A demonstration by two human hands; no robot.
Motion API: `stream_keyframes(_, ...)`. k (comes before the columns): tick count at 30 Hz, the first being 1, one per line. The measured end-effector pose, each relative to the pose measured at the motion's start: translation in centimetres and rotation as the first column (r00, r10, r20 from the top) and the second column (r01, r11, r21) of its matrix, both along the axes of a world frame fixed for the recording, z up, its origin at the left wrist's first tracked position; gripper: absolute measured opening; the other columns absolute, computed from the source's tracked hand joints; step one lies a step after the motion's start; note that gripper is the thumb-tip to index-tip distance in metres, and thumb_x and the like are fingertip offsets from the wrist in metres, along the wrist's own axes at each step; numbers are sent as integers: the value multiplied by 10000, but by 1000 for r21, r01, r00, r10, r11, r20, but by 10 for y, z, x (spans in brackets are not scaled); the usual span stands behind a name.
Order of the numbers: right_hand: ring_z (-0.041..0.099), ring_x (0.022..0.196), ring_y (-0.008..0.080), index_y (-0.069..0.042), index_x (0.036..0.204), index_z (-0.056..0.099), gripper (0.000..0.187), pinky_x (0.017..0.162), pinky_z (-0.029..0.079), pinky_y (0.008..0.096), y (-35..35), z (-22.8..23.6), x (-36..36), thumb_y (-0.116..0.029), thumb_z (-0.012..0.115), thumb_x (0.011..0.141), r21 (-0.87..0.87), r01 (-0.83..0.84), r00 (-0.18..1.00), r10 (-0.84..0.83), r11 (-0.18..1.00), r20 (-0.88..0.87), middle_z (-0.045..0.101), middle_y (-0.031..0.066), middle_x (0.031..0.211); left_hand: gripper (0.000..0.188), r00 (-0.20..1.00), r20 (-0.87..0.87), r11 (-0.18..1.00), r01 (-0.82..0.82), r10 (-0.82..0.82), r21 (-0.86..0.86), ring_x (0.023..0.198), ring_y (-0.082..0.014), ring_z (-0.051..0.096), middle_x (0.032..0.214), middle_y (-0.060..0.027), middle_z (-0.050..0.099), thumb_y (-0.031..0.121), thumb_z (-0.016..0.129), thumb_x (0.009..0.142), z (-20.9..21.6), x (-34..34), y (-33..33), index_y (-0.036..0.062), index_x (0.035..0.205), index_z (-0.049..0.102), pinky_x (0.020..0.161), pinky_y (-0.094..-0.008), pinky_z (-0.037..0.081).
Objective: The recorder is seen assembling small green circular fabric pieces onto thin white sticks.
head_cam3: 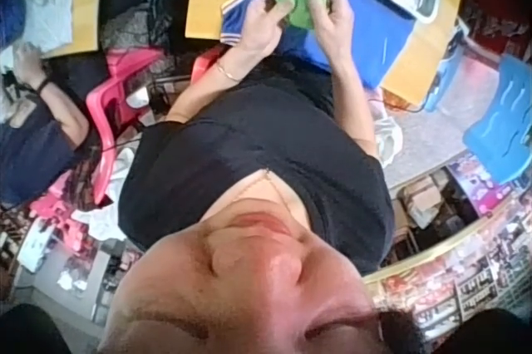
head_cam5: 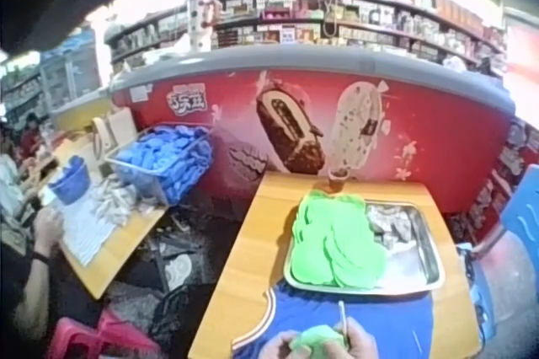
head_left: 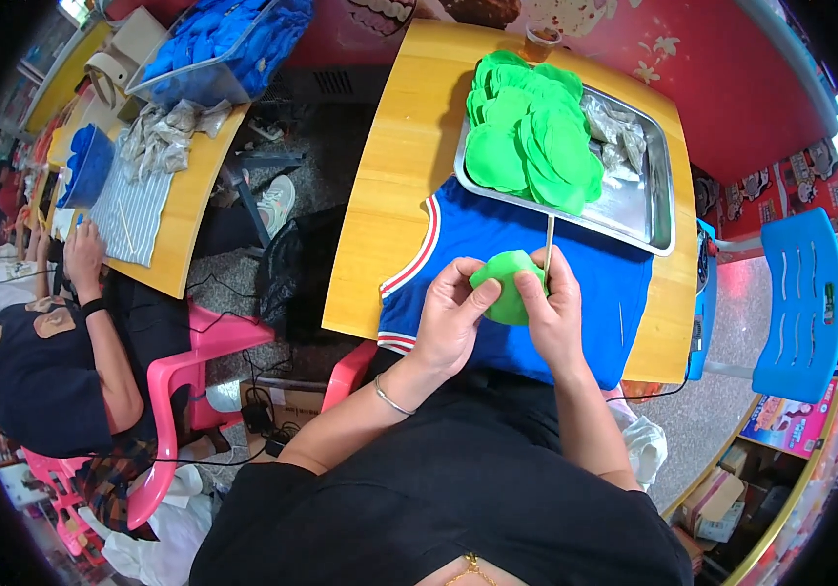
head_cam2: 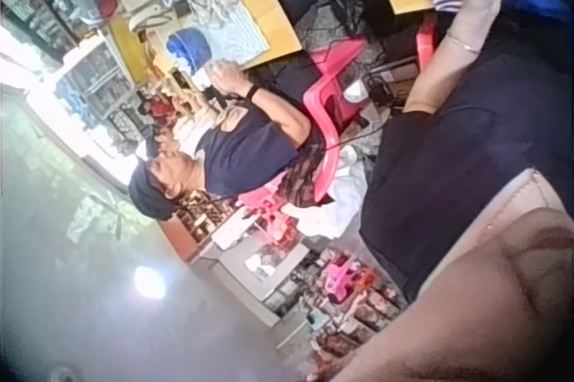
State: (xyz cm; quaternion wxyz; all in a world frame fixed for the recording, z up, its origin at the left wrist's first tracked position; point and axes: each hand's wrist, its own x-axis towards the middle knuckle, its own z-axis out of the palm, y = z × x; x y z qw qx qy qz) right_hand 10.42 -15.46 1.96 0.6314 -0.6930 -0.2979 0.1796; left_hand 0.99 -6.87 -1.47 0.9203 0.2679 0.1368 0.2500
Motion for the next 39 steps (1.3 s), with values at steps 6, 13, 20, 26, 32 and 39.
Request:
stream_keyframes(6,412,577,92,-11,808,507,211,509,362,258,7,11,-4,-166,650,830,-47,-39,988,46,998,147,453,45,642,114,987,150,973,88,-56,-214,992,-133,551,1023,-18,584,121,561,907,5,-2,5,145,1015,534,875,-307,446)
stream_keyframes(13,494,566,168,-11,828,526,192,531,408,287,2,14,-1,-170,634,839,-221,10,966,47,975,254,522,93,669,146,998,17,965,62,-59,-255,1007,-161,559,1057,-46,574,204,483,952,5,4,-5,125,1075,480,865,-334,473)
stream_keyframes(20,584,723,274,-22,995,560,237,643,454,362,-21,-26,34,-228,571,878,-440,202,918,-12,875,397,591,138,826,188,997,-48,972,40,-53,-232,1003,-211,585,1055,-66,587,245,433,967,-9,0,6,117,1097,475,853,-394,490)
stream_keyframes(26,574,794,264,-56,993,591,266,660,458,364,-23,-16,23,-205,665,785,-199,331,572,-28,922,820,584,109,941,206,998,35,951,64,-56,-303,981,-184,576,1038,-66,571,249,523,931,4,0,0,122,1086,477,861,-369,487)
stream_keyframes(32,579,729,197,-41,890,613,183,565,463,279,-12,18,-7,-35,690,724,-126,-36,885,90,991,458,575,87,844,231,995,67,968,92,-78,-235,1009,-179,538,1050,-56,556,244,566,909,2,-1,-3,124,1083,472,899,-364,437)
stream_keyframes(39,584,681,249,-37,836,613,105,582,476,326,-13,19,-5,-3,637,740,-182,-103,789,192,978,584,556,96,780,191,994,46,988,106,-101,-111,1027,-172,537,1108,-71,560,199,558,917,8,-7,-3,98,1073,518,902,-352,450)
